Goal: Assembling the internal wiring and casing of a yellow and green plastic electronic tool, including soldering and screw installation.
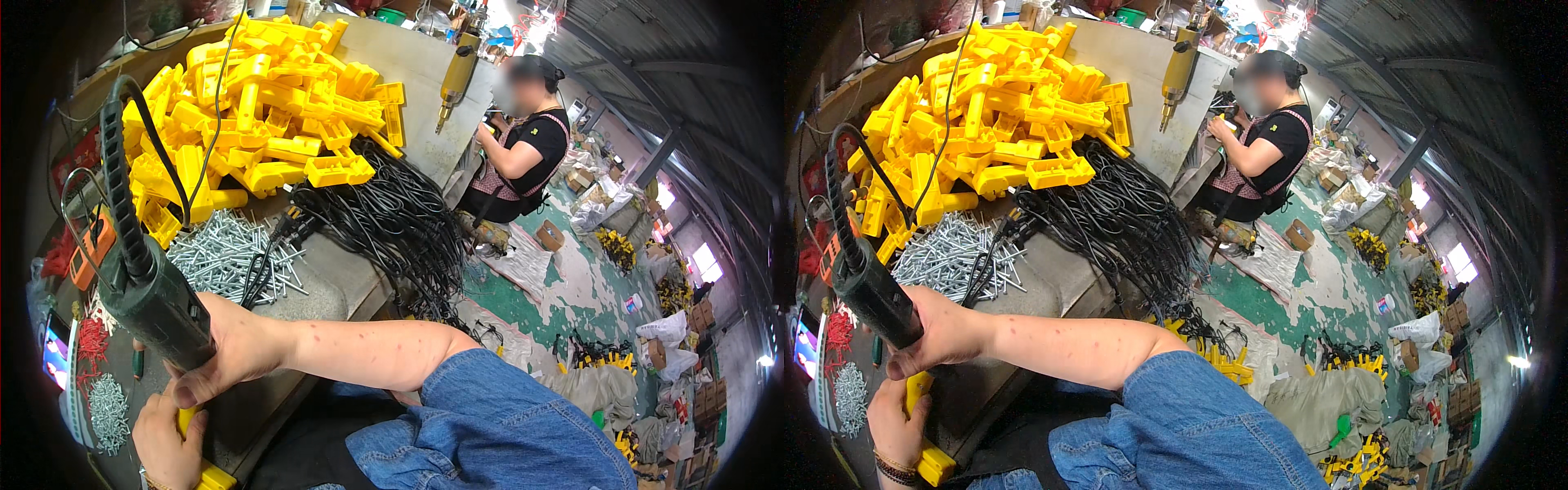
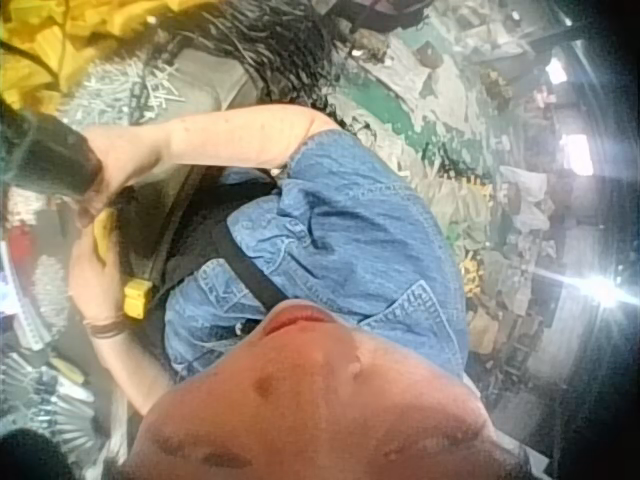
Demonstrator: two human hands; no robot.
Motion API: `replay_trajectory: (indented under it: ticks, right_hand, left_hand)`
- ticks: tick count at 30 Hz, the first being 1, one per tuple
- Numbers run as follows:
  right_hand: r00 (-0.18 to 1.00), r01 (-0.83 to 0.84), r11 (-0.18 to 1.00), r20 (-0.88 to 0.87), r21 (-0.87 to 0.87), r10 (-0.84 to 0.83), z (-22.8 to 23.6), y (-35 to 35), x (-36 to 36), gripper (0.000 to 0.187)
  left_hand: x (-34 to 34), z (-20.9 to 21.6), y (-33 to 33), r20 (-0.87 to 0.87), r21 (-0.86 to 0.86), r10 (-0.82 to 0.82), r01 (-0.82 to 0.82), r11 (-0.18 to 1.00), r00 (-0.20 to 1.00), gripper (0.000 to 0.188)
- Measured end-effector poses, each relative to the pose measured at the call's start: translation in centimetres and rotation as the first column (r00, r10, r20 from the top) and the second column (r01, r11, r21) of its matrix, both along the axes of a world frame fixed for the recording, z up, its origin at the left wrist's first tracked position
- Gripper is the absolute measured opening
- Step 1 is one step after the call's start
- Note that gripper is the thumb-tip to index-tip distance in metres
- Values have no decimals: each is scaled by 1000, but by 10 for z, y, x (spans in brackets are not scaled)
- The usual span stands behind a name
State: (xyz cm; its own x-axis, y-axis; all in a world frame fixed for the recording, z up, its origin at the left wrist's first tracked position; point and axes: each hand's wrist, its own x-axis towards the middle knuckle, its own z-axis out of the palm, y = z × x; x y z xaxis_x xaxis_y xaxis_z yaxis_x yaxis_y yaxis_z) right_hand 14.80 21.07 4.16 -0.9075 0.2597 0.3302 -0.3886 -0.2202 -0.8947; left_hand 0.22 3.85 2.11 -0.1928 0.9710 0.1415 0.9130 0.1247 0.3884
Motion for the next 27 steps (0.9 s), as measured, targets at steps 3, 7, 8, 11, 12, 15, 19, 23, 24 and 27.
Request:
replay_trajectory:
  ticks: [3,7,8,11,12,15,19,23,24,27]
  right_hand:
    - [1000,-4,1000,-5,-9,4,1,1,0,65]
    - [1000,1,1000,2,-6,-1,0,-1,-4,62]
    - [1000,16,1000,-1,4,-16,-1,-2,-6,60]
    - [989,125,992,-72,-25,-126,-8,-10,-9,54]
    - [989,143,987,-55,73,-140,-10,-9,-6,34]
    - [994,102,985,-52,141,-96,-2,-7,-1,17]
    - [990,76,988,-104,-134,-90,-8,-8,-10,55]
    - [988,50,995,-153,85,-37,15,-11,-20,57]
    - [988,26,997,-151,77,-14,19,-14,-25,57]
    - [986,19,989,-168,147,6,22,-16,-39,58]
  left_hand:
    - [-2,1,2,5,-45,-2,2,999,1000,35]
    - [-4,-6,-1,-6,34,7,-7,999,1000,32]
    - [-5,-8,-3,-5,64,12,-11,998,1000,31]
    - [-16,-10,-8,-46,-6,3,-3,1000,999,55]
    - [-14,-5,-8,-34,-27,2,-3,1000,999,54]
    - [-12,8,-2,-48,-134,-5,-1,991,999,50]
    - [-17,5,5,-13,-125,-33,31,992,999,48]
    - [-18,-1,-4,-16,-93,13,-14,996,1000,47]
    - [-17,-2,-6,-18,-67,0,-1,998,1000,46]
    - [-21,-7,-5,-3,-54,18,-18,998,1000,43]
